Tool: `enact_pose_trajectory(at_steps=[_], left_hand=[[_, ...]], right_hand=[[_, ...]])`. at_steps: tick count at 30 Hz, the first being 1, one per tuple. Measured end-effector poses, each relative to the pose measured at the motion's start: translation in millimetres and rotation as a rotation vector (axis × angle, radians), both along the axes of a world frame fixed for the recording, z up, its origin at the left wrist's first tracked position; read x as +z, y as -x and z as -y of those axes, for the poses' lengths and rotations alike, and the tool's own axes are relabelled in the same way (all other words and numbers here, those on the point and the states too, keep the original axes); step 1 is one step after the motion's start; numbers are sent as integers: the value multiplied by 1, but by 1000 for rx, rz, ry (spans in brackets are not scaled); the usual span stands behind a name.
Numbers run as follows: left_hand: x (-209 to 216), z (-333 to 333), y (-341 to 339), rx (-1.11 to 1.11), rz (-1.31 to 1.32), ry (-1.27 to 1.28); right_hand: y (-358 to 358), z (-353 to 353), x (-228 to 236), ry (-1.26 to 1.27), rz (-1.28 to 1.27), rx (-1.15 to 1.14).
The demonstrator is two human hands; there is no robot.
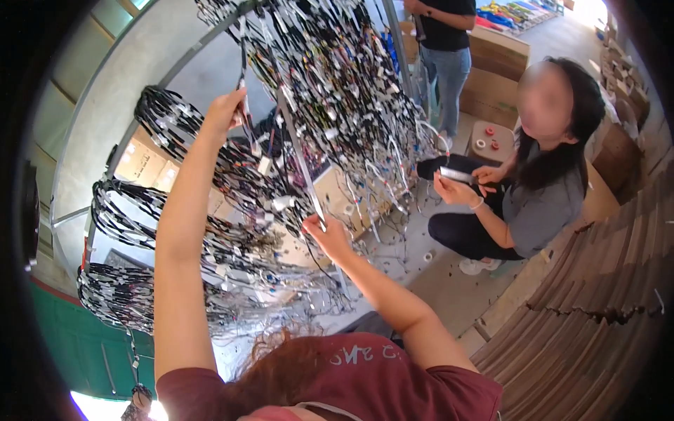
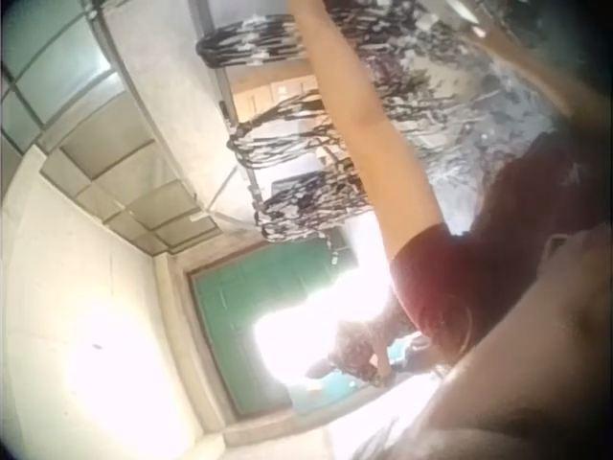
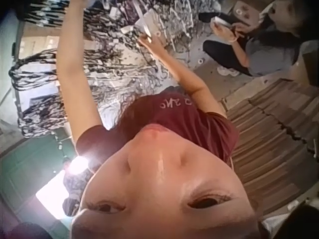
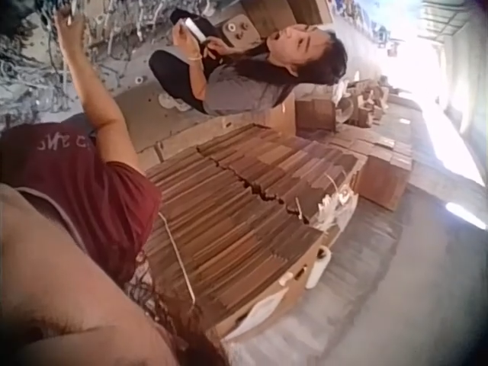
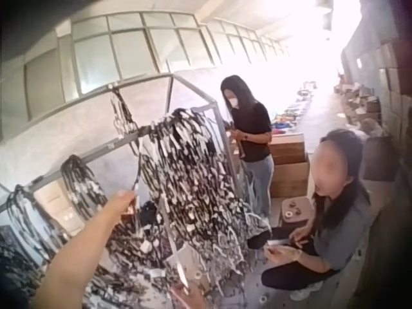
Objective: Measuring the length of wire harnesses using a metal ruler and applying small strips of tape in a factory setting.
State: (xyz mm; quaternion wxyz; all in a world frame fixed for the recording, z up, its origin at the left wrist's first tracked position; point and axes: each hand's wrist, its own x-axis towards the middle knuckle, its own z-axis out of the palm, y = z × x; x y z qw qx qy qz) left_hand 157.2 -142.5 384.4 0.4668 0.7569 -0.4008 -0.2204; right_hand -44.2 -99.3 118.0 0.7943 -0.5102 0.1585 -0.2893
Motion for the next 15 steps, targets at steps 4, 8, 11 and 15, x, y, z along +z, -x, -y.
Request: enact_pose_trajectory(at_steps=[4,8,11,15], left_hand=[[-25,-18,24,-327,-15,242],[-13,2,23,-75,-231,150],[-4,23,-11,100,93,-13],[-15,24,3,14,248,130]], right_hand=[[7,4,-1,-15,82,-82],[-2,-1,-12,35,110,-123],[-1,-12,-1,-43,82,-87],[10,-10,5,-45,37,-53]])
